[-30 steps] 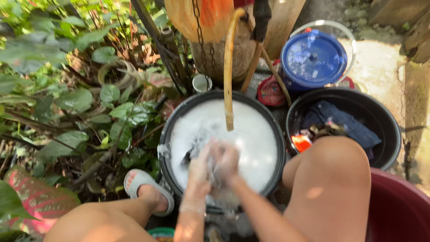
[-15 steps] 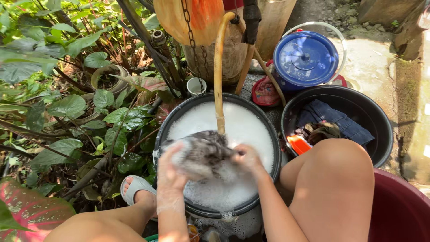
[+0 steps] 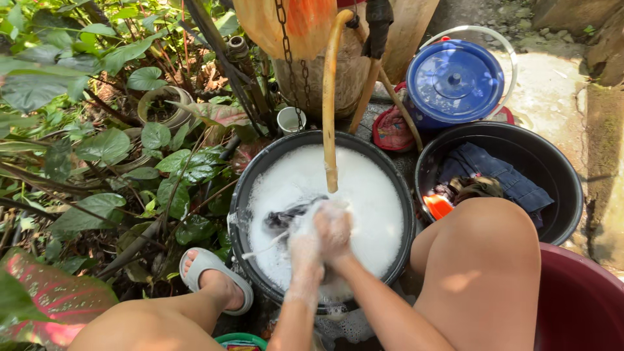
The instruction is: The person washes clothing items by hand in a bucket filled with soapy water, rubbing the fabric against itself and lifting it to soak. They then move a garment to a separate bucket containing water.
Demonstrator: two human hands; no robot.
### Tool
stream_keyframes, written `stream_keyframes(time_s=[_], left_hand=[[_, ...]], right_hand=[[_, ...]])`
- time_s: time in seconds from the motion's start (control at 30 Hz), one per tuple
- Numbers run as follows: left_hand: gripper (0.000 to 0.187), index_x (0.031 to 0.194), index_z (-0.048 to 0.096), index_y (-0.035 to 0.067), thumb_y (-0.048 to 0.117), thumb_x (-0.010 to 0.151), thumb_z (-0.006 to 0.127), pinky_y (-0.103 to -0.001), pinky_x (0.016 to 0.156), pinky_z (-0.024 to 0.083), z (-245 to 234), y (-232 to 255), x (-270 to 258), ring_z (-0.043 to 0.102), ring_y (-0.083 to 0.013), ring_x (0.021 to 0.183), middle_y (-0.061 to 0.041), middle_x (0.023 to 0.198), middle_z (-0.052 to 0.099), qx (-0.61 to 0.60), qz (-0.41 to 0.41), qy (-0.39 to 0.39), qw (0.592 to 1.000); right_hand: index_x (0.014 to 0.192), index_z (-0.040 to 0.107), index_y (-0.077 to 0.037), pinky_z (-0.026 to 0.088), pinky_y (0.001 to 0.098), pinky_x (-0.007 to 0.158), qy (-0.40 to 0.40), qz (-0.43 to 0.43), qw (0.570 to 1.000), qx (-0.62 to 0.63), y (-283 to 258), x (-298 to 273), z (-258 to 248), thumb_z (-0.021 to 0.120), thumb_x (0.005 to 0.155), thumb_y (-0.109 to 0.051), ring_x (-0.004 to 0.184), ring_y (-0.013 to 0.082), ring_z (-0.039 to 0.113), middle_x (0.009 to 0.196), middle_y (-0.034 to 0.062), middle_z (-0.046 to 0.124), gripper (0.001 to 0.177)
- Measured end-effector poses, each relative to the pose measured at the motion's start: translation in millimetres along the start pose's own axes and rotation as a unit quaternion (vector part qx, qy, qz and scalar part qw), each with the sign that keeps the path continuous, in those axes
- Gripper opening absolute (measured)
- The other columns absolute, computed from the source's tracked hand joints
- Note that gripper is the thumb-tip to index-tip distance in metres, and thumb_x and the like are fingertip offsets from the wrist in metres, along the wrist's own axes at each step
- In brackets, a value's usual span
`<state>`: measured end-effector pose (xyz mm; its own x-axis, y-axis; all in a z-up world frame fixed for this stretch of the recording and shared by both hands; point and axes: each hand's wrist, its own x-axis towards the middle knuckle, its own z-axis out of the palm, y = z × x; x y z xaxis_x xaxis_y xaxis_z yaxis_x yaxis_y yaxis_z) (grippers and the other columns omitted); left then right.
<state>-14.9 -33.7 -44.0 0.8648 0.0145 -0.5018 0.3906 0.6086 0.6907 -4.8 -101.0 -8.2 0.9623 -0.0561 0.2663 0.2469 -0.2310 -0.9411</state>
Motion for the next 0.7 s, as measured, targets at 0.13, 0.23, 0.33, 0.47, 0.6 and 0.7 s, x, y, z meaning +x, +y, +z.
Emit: stream_keyframes(time_s=[0.13,0.23,0.33,0.47,0.6,0.7], left_hand=[[0.04,0.118,0.063,0.009,0.041,0.094,0.066,-0.042,0.095,0.051,-5.1,41.4,-19.0,0.06,-0.0262,0.109,-0.01,0.118,0.063,-0.002,-0.068,0.096,0.993],[0.047,0.124,0.061,0.007,0.042,0.093,0.067,-0.047,0.103,0.051,8.8,86.9,-36.4,0.061,-0.0305,0.117,-0.013,0.128,0.062,-0.019,-0.061,0.01,0.998],[0.062,0.131,0.062,0.008,0.051,0.087,0.065,-0.05,0.105,0.048,1.7,136.7,-49.2,0.059,-0.031,0.124,-0.012,0.134,0.063,-0.143,-0.027,-0.022,0.989],[0.065,0.143,0.06,0.016,0.057,0.093,0.06,-0.043,0.11,0.031,2.0,112.9,-34.8,0.047,-0.0215,0.13,0.002,0.132,0.06,0.18,-0.089,0.04,0.979],[0.046,0.117,0.075,0.0,0.03,0.081,0.077,-0.042,0.108,0.046,13.1,89.6,-36.6,0.064,-0.0315,0.117,-0.012,0.109,0.076,0.271,-0.082,-0.048,0.958],[0.042,0.114,0.071,-0.001,0.027,0.083,0.075,-0.044,0.106,0.046,14.1,132.4,-48.3,0.059,-0.0304,0.113,-0.015,0.107,0.071,0.067,-0.031,-0.052,0.996]], right_hand=[[0.101,0.064,-0.007,0.05,0.0377,0.077,-0.039,-0.094,0.995,-0.023,-2.3,-21.9,5.9,0.061,0.093,-0.036,0.088,0.0246,0.062,0.098,0.0096,0.062,0.03],[0.109,0.063,-0.006,0.053,0.0388,0.081,-0.004,-0.049,0.997,-0.061,19.4,14.3,-18.4,0.059,0.097,-0.041,0.093,0.0267,0.064,0.104,0.012,0.064,0.037],[0.128,0.059,-0.007,0.049,0.0428,0.098,-0.024,0.07,0.994,-0.084,24.1,41.0,-65.2,0.067,0.091,-0.042,0.109,0.0303,0.06,0.116,0.0161,0.061,0.052],[0.125,0.057,-0.012,0.047,0.0365,0.104,-0.209,0.248,0.939,-0.117,-0.7,23.9,-88.8,0.092,0.065,-0.036,0.118,0.0249,0.058,0.125,0.0105,0.06,0.074],[0.143,0.043,-0.009,0.041,0.035,0.104,-0.316,0.219,0.888,-0.253,15.0,-3.4,-81.1,0.108,0.057,-0.018,0.121,0.0282,0.047,0.143,0.0145,0.046,0.108],[0.126,0.072,0.001,0.057,0.0388,0.088,-0.28,0.327,0.902,-0.021,23.0,8.9,-87.1,0.088,0.066,-0.019,0.096,0.0299,0.068,0.114,0.0205,0.076,0.065]])
